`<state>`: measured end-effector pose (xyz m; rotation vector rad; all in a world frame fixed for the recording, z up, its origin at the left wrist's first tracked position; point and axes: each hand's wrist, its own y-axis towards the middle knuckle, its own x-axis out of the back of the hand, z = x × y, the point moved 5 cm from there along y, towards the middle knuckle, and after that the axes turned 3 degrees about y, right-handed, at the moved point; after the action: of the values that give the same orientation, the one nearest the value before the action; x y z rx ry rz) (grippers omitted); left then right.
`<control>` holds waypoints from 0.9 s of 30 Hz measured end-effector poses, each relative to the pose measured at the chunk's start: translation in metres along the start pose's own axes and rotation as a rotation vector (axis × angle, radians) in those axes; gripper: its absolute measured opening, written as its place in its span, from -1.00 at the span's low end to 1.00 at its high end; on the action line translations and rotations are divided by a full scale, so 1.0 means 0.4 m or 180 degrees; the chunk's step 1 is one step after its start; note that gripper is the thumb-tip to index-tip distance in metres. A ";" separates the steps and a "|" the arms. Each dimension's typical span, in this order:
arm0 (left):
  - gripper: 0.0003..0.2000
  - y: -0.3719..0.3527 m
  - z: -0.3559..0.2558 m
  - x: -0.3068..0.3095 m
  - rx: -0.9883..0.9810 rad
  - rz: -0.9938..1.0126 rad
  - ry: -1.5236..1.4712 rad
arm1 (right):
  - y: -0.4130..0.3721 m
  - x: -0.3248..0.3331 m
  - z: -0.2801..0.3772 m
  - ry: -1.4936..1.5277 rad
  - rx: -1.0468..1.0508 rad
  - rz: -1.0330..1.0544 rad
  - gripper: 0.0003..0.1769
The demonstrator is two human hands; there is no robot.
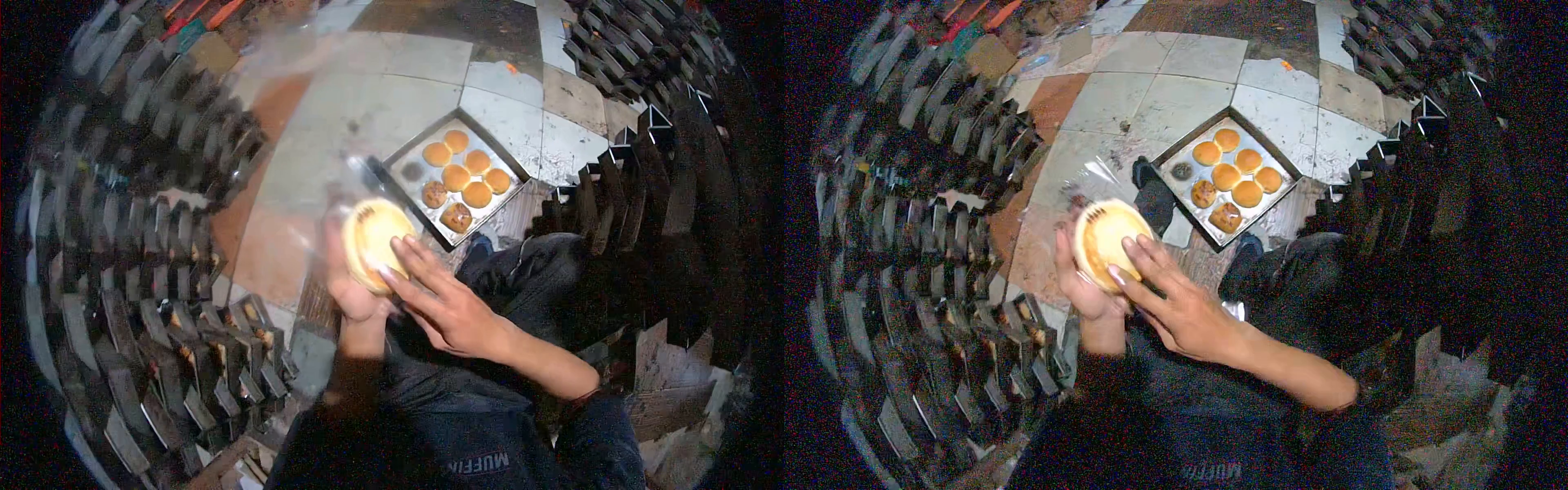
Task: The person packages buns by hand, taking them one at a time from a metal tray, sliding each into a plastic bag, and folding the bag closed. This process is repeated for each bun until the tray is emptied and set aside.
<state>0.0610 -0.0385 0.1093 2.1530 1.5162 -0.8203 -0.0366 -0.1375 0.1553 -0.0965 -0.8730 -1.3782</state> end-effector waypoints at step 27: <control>-0.37 -0.094 -0.046 0.049 0.0949 -0.0053 -0.1034 | -0.062 0.037 -0.023 -0.0409 -0.0879 -0.0505 -0.80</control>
<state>0.0349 -0.0003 0.1112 2.0731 1.3135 -1.4013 -0.0549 -0.1602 0.1472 -0.3370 -0.8049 -1.6509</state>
